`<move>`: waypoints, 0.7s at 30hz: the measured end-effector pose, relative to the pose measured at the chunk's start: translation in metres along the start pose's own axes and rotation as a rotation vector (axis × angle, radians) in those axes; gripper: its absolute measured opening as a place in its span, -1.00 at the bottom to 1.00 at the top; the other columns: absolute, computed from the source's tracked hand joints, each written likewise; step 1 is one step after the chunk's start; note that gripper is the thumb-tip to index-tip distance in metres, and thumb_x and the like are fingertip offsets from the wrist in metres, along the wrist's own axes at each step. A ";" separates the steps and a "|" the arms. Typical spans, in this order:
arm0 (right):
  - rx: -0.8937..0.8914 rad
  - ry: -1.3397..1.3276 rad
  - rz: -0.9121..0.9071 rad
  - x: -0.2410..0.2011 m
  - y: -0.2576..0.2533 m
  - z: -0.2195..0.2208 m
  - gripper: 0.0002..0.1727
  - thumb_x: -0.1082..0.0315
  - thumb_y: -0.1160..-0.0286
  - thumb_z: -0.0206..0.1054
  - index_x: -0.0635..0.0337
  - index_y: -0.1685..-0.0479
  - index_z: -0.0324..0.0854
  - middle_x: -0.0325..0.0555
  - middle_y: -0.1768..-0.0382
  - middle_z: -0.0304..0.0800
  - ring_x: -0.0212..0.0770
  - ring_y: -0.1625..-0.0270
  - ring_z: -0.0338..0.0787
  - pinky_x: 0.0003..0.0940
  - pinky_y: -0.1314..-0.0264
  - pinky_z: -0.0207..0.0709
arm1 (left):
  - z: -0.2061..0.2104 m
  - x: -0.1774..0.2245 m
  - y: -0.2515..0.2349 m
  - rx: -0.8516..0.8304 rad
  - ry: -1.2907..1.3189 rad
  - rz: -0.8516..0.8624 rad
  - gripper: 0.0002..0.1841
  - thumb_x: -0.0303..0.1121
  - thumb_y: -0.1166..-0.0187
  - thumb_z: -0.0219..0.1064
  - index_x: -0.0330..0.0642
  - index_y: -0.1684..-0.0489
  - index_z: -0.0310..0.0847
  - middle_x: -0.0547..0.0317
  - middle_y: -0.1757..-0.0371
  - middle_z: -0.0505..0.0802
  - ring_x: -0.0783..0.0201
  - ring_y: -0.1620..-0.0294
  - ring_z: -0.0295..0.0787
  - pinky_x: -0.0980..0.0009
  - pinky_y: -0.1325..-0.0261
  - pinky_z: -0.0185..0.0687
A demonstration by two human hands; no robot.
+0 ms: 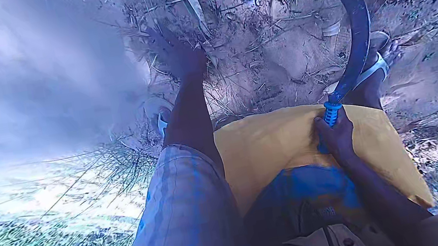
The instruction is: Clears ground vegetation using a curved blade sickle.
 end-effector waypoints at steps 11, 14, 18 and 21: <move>-0.115 0.280 -0.478 -0.071 -0.005 0.022 -0.64 0.36 -0.38 0.35 0.55 0.02 0.58 0.18 0.48 0.70 0.08 0.41 0.74 0.04 0.30 0.54 | -0.011 -0.040 0.027 -0.376 0.069 -0.220 -0.39 -0.17 -0.74 0.24 -0.61 -0.52 0.36 -0.54 -0.52 0.58 -0.35 -0.61 0.51 -0.29 -0.56 0.38; -0.198 0.290 -0.616 -0.111 -0.017 0.040 -0.66 0.38 -0.37 0.40 0.48 0.00 0.57 0.15 0.50 0.67 0.11 0.45 0.72 0.06 0.41 0.51 | -0.011 -0.048 0.026 -0.403 0.052 -0.183 -0.50 -0.29 -0.76 0.15 -0.60 -0.46 0.42 -0.56 -0.51 0.58 -0.37 -0.61 0.50 -0.32 -0.54 0.39; -0.271 0.294 -0.809 -0.188 -0.023 0.074 -0.67 0.34 -0.43 0.36 0.44 -0.03 0.59 0.13 0.42 0.73 0.08 0.39 0.77 0.02 0.38 0.54 | -0.009 -0.064 0.030 -0.409 0.035 -0.194 -0.52 -0.32 -0.79 0.09 -0.61 -0.48 0.41 -0.57 -0.54 0.55 -0.37 -0.63 0.46 -0.31 -0.57 0.37; -0.395 0.375 -0.776 -0.223 -0.031 0.116 -0.60 0.36 -0.49 0.32 0.41 -0.25 0.54 0.18 0.21 0.80 0.14 0.17 0.83 0.08 0.15 0.60 | 0.000 -0.085 0.030 -0.424 0.039 -0.138 -0.56 -0.34 -0.79 0.05 -0.67 -0.33 0.47 -0.64 -0.44 0.60 -0.45 -0.56 0.51 -0.37 -0.50 0.40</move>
Point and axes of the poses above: each hand's wrist, its own y-axis away from the middle knuckle, its own z-axis out of the palm, x = y × z, the point moved 6 cm from there along -y, towards the middle knuckle
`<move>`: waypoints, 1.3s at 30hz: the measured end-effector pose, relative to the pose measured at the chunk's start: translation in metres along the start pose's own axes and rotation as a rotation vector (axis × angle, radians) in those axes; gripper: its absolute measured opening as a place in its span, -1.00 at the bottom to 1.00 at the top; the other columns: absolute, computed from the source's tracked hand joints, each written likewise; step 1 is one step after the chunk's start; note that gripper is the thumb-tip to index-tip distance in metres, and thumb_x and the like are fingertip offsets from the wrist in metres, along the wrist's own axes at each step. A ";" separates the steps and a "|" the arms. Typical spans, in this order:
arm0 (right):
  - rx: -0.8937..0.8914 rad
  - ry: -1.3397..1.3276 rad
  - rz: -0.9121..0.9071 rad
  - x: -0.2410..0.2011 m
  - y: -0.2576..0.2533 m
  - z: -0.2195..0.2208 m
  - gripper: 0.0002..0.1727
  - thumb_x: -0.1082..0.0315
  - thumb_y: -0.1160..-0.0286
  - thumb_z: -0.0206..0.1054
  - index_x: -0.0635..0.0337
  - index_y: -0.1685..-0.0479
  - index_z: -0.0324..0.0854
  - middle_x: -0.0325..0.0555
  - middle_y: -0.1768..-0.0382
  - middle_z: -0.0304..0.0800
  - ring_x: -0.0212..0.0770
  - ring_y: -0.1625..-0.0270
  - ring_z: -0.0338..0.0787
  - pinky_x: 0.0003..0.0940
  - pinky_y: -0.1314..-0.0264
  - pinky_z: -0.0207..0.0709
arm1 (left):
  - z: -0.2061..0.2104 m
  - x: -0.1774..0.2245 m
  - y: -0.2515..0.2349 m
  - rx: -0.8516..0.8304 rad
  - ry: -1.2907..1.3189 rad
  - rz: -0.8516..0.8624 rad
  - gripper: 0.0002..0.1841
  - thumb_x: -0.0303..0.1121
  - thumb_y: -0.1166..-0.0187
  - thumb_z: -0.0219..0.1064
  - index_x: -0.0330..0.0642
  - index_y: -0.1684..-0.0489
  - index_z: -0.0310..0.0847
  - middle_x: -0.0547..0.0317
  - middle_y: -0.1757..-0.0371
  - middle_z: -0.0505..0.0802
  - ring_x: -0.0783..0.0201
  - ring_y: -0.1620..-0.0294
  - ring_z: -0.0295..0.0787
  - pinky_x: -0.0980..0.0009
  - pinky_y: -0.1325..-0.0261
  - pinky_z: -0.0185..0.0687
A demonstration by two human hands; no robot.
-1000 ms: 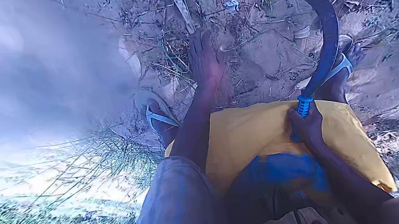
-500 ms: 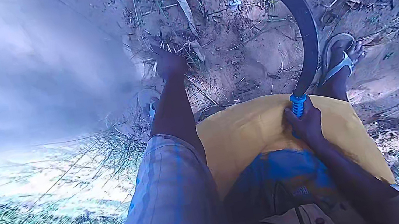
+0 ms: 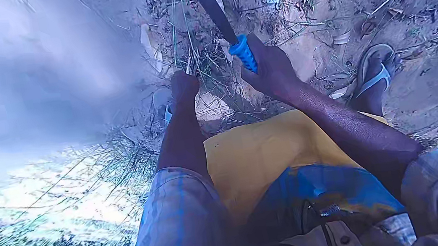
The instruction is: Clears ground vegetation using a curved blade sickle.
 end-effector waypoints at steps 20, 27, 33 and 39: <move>-0.008 0.151 0.401 0.082 0.128 0.002 -0.58 0.33 -0.56 0.31 0.57 -0.19 0.59 0.39 0.21 0.80 0.34 0.11 0.83 0.24 -0.02 0.57 | 0.217 -0.042 0.151 -0.580 -0.266 0.245 -0.59 -0.32 -0.89 -0.04 -0.30 -0.55 0.50 -0.38 -0.46 0.69 -0.36 -0.49 0.63 -0.32 -0.41 0.54; 0.223 0.038 0.474 0.108 0.182 -0.016 -0.54 0.39 -0.43 0.36 0.66 -0.17 0.56 0.39 0.29 0.78 0.29 0.23 0.81 0.24 0.12 0.58 | 0.039 0.018 0.119 -0.344 -0.032 0.346 -0.40 0.02 -0.93 -0.13 -0.32 -0.43 0.62 -0.41 -0.30 0.77 -0.35 -0.40 0.68 -0.35 -0.47 0.39; 0.333 -0.027 0.532 0.127 0.198 -0.027 -0.54 0.36 -0.44 0.33 0.64 -0.17 0.54 0.23 0.36 0.74 0.00 0.37 0.73 -0.03 0.25 0.57 | -0.098 0.152 0.016 0.329 0.286 0.607 -0.18 0.10 -0.71 0.24 -0.19 -0.87 0.11 -0.39 -0.84 0.20 -0.39 -0.82 0.10 -0.27 -0.76 0.05; 0.405 -0.070 0.450 0.130 0.194 -0.031 -0.58 0.36 -0.42 0.33 0.63 -0.05 0.57 0.10 0.40 0.70 -0.31 0.40 0.64 -0.38 0.27 0.51 | 0.015 0.161 0.000 0.086 0.022 0.504 0.01 0.18 -0.56 0.39 0.04 -0.97 -0.14 -0.41 -0.90 -0.05 -0.49 -0.89 -0.26 -0.56 -0.65 -0.04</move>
Point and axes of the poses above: each hand's wrist, its own y-axis away from the middle knuckle, its own z-axis out of the palm, x = y × z, the point moved 6 cm from there along -y, towards the middle knuckle
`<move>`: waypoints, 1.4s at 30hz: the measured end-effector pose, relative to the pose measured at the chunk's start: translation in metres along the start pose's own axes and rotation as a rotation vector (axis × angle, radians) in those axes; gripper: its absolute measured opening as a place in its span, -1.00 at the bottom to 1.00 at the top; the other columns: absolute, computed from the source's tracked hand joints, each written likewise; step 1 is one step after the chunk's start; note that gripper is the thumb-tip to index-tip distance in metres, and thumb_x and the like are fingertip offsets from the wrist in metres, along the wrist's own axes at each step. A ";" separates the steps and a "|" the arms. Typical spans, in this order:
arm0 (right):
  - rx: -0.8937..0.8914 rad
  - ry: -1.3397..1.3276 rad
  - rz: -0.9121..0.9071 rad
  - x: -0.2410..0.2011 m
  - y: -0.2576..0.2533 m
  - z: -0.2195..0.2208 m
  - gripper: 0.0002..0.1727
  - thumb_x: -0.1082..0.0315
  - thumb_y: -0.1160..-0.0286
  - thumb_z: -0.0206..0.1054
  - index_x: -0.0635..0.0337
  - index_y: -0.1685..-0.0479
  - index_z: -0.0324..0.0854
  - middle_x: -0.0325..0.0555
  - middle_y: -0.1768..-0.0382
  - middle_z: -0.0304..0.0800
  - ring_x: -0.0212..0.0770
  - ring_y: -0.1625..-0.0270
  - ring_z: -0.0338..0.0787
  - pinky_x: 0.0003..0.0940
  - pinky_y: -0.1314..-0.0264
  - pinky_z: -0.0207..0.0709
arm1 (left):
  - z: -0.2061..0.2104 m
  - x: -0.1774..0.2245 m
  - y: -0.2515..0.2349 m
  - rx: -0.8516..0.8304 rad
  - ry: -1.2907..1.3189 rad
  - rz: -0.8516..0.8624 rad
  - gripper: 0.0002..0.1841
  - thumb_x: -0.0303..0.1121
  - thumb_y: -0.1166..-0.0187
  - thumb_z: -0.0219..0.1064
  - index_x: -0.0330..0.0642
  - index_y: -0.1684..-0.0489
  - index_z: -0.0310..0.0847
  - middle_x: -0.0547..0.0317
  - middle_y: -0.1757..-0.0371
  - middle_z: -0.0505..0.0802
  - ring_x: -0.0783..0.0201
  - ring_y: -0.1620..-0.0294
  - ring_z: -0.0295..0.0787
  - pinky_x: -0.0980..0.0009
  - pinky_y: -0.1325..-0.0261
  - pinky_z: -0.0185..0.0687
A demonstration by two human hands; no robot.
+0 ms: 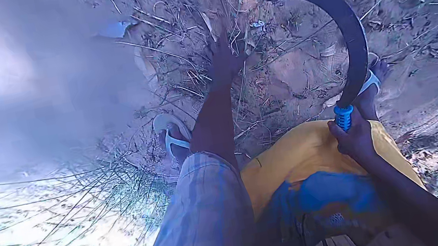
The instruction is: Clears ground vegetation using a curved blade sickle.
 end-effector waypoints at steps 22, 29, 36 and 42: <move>-0.188 0.172 -0.111 0.002 0.009 0.025 -0.52 0.28 -0.41 0.32 0.63 -0.08 0.63 0.37 0.32 0.80 0.29 0.25 0.84 0.24 0.16 0.61 | 0.016 -0.090 0.128 0.192 0.395 -0.325 -0.54 -0.21 -0.89 -0.01 -0.40 -0.47 0.51 -0.37 -0.39 0.70 -0.25 -0.48 0.61 -0.22 -0.54 0.40; -0.157 0.263 -0.056 -0.010 -0.003 0.023 -0.57 0.34 -0.38 0.36 0.63 -0.05 0.61 0.40 0.32 0.79 0.31 0.27 0.82 0.22 0.18 0.59 | 0.056 -0.061 0.060 0.250 0.771 -0.473 0.11 0.13 -0.53 0.46 -0.47 -0.85 -0.15 -0.50 -0.76 0.28 -0.24 -0.81 0.20 -0.10 -0.80 0.14; -0.140 0.259 -0.076 -0.005 -0.008 0.020 -0.57 0.31 -0.38 0.37 0.60 -0.02 0.59 0.35 0.38 0.75 0.28 0.31 0.79 0.20 0.20 0.56 | 0.079 -0.033 0.047 0.228 0.471 -0.657 0.16 0.11 -0.50 0.45 -0.42 -0.90 -0.27 -0.39 -0.91 -0.11 -0.24 -0.93 -0.18 -0.17 -0.82 0.01; -0.152 0.253 -0.146 -0.023 -0.019 0.021 -0.59 0.30 -0.40 0.38 0.56 -0.02 0.61 0.29 0.45 0.73 0.25 0.39 0.76 0.22 0.30 0.54 | 0.072 -0.079 0.101 0.340 0.733 -0.545 -0.23 -0.59 -0.73 0.06 -0.33 -0.91 -0.33 -0.46 -0.65 0.47 -0.17 -0.61 0.53 0.09 -0.61 0.44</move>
Point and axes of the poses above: each hand's wrist, its own y-axis away from the middle knuckle, its own z-axis out of the palm, x = y × z, the point moved 6 cm from there along -y, towards the middle knuckle
